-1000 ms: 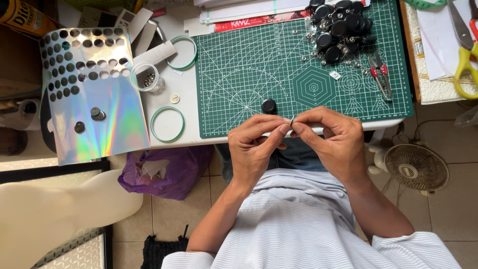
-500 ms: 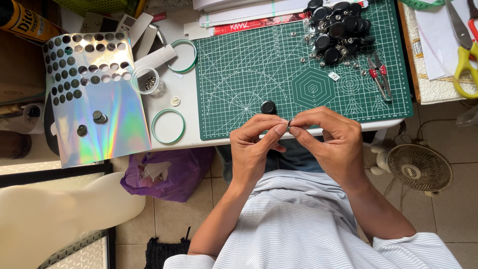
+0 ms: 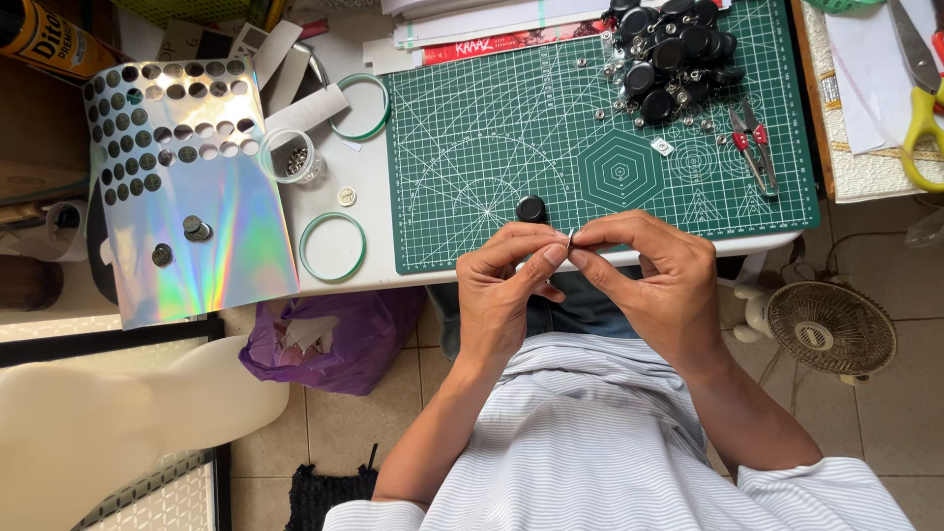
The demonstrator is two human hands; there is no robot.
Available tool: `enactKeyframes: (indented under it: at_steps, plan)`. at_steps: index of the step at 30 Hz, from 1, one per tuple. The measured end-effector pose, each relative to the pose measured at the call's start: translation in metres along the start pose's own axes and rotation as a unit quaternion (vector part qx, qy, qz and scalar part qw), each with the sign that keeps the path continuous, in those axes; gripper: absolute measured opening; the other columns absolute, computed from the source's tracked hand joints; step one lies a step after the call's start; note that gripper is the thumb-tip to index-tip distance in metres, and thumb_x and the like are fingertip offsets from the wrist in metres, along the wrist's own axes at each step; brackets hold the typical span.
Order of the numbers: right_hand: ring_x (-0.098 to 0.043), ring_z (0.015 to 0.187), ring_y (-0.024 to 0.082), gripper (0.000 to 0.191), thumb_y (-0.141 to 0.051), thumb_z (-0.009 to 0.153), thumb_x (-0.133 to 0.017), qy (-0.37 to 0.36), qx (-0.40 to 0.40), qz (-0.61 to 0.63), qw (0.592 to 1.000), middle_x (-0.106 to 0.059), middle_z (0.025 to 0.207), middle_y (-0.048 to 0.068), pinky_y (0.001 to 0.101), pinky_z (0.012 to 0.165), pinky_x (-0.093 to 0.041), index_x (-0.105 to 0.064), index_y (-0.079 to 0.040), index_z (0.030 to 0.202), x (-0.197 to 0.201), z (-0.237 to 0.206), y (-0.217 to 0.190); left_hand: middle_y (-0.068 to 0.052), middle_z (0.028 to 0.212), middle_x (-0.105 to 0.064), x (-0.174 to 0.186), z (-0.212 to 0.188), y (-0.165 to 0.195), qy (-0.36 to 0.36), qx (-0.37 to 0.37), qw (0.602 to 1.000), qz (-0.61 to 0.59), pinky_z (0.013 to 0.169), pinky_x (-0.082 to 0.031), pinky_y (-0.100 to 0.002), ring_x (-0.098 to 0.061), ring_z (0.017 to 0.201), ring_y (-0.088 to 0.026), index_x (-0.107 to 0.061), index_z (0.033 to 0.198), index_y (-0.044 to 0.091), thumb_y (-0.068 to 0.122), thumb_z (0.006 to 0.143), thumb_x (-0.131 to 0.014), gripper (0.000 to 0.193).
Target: The person assembles small keychains by attaching metal rings to black circular components. They pick up each component, thread a ring through it, and place the finished unit on the cutting mat. The process is repeated for several units.
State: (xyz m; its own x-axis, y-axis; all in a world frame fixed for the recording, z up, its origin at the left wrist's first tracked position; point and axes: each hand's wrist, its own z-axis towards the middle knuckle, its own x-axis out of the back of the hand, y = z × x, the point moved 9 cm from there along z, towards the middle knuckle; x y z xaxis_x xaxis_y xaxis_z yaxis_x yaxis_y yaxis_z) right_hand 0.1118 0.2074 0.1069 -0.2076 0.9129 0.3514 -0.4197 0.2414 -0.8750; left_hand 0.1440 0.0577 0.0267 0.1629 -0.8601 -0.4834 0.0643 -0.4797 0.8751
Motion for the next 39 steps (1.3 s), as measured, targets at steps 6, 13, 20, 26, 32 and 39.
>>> enactKeyframes:
  at_steps: [6,13,20,26,32,39]
  plan:
    - [-0.075,0.095,0.015,0.015,-0.005,0.089,-0.081,-0.012,0.006,-0.007,1.0,-0.076,0.102,0.006,0.0249,0.078,-0.061,-0.074,-0.003,0.101,-0.001,0.0,-0.002,-0.01,0.11,-0.069,0.002,0.001,-0.002,-0.006,0.019,1.0,-0.024,0.063,-0.065,-0.024,-0.07,0.084,-0.01,-0.078,0.106,0.002,0.008,0.094,-0.077,0.013]
    - [-0.075,0.096,0.015,0.015,-0.006,0.088,-0.081,-0.02,0.008,0.011,1.0,-0.076,0.103,0.007,0.0238,0.077,-0.06,-0.074,-0.004,0.102,-0.001,0.0,0.0,-0.011,0.108,-0.071,0.003,0.002,-0.006,-0.018,0.031,0.999,-0.034,0.062,-0.064,-0.022,-0.068,0.079,-0.008,-0.079,0.106,0.001,0.009,0.094,-0.078,0.014]
    - [-0.074,0.095,0.013,0.015,-0.005,0.088,-0.081,-0.025,-0.01,0.031,0.999,-0.076,0.104,0.007,0.0209,0.073,-0.06,-0.074,-0.004,0.102,-0.002,-0.002,0.007,-0.011,0.107,-0.071,0.004,0.002,-0.008,-0.021,0.044,0.998,-0.031,0.061,-0.063,-0.021,-0.069,0.08,-0.008,-0.079,0.105,0.001,0.009,0.093,-0.078,0.014]
    - [-0.074,0.097,0.014,0.015,-0.003,0.089,-0.08,-0.025,-0.007,0.037,0.999,-0.076,0.105,0.008,0.0224,0.077,-0.061,-0.074,-0.003,0.103,-0.002,-0.002,0.007,-0.011,0.107,-0.071,0.004,0.002,-0.007,-0.021,0.048,0.998,-0.025,0.061,-0.063,-0.021,-0.069,0.08,-0.008,-0.079,0.106,0.001,0.008,0.094,-0.077,0.013]
    - [-0.074,0.098,0.014,0.015,-0.003,0.089,-0.08,-0.024,-0.004,0.041,0.999,-0.076,0.105,0.009,0.0231,0.079,-0.061,-0.074,-0.002,0.103,0.0,-0.001,0.006,-0.011,0.109,-0.071,0.001,0.001,-0.004,-0.025,0.045,0.999,-0.016,0.061,-0.063,-0.021,-0.07,0.083,-0.008,-0.078,0.106,0.001,0.009,0.095,-0.077,0.014]
    - [-0.074,0.095,0.014,0.016,-0.002,0.087,-0.081,-0.024,-0.011,0.035,0.999,-0.076,0.103,0.009,0.0231,0.076,-0.061,-0.074,-0.002,0.101,-0.001,-0.003,0.007,-0.01,0.108,-0.071,-0.001,0.001,-0.002,-0.024,0.043,0.999,-0.004,0.06,-0.063,-0.021,-0.07,0.08,-0.008,-0.078,0.106,0.002,0.011,0.095,-0.076,0.015]
